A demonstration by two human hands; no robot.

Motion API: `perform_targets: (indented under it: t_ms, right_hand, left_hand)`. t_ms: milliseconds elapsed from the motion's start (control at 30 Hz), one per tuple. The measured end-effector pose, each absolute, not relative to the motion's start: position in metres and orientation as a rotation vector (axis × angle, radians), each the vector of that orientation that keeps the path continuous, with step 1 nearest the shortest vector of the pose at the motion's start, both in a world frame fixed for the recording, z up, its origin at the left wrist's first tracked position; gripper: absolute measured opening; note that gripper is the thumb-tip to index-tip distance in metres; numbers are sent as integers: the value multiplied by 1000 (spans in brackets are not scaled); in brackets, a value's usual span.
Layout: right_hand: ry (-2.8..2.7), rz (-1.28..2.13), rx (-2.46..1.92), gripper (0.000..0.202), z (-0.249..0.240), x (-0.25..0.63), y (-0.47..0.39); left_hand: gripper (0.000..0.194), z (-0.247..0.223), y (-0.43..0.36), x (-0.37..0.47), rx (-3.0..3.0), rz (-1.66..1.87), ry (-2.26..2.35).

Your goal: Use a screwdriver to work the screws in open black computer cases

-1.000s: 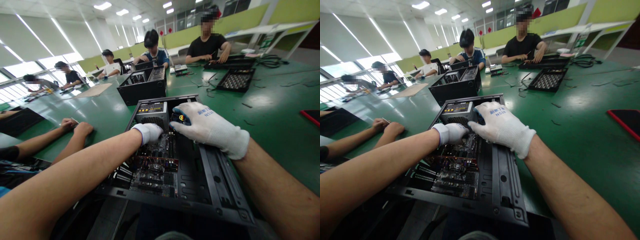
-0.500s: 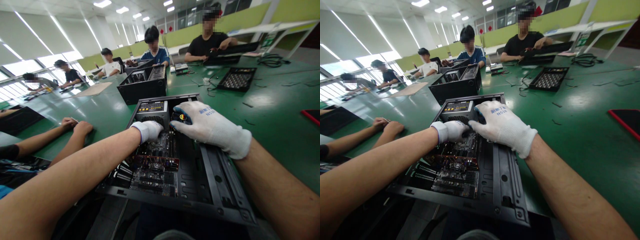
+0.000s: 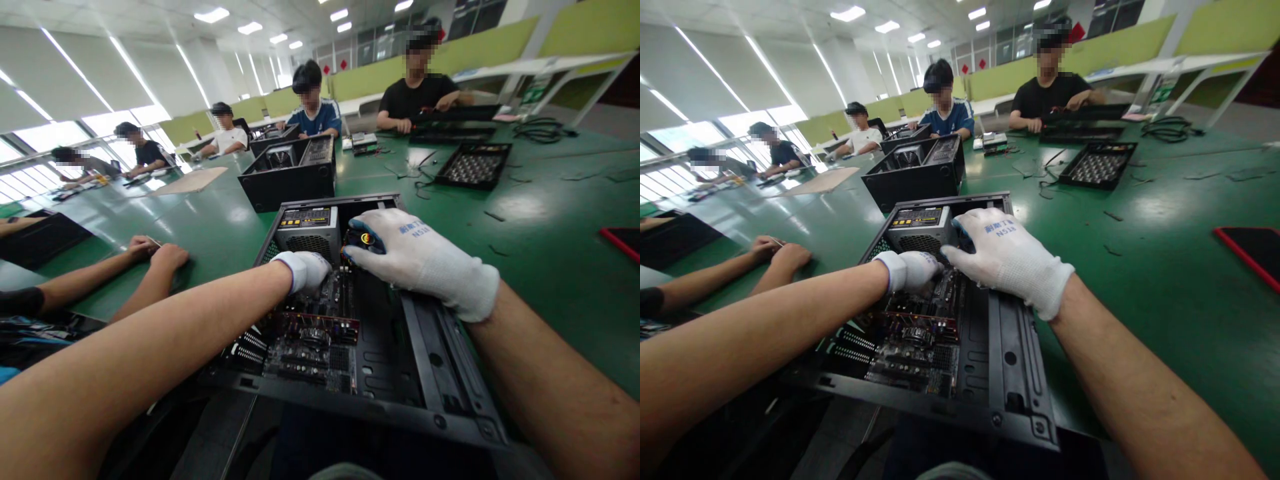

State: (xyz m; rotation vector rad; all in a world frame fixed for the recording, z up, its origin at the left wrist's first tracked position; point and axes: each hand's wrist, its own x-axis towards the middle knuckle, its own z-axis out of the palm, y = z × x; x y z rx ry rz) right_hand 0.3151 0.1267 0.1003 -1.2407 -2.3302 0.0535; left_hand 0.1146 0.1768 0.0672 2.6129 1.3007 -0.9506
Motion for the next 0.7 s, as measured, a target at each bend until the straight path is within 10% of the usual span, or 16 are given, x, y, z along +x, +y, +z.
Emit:
perform_targets:
  t_ms: [700]
  right_hand:
    - [-2313,80,-1231,52,103,313,125]
  left_hand:
    - [58,66,178,112,2576,-983,1305]
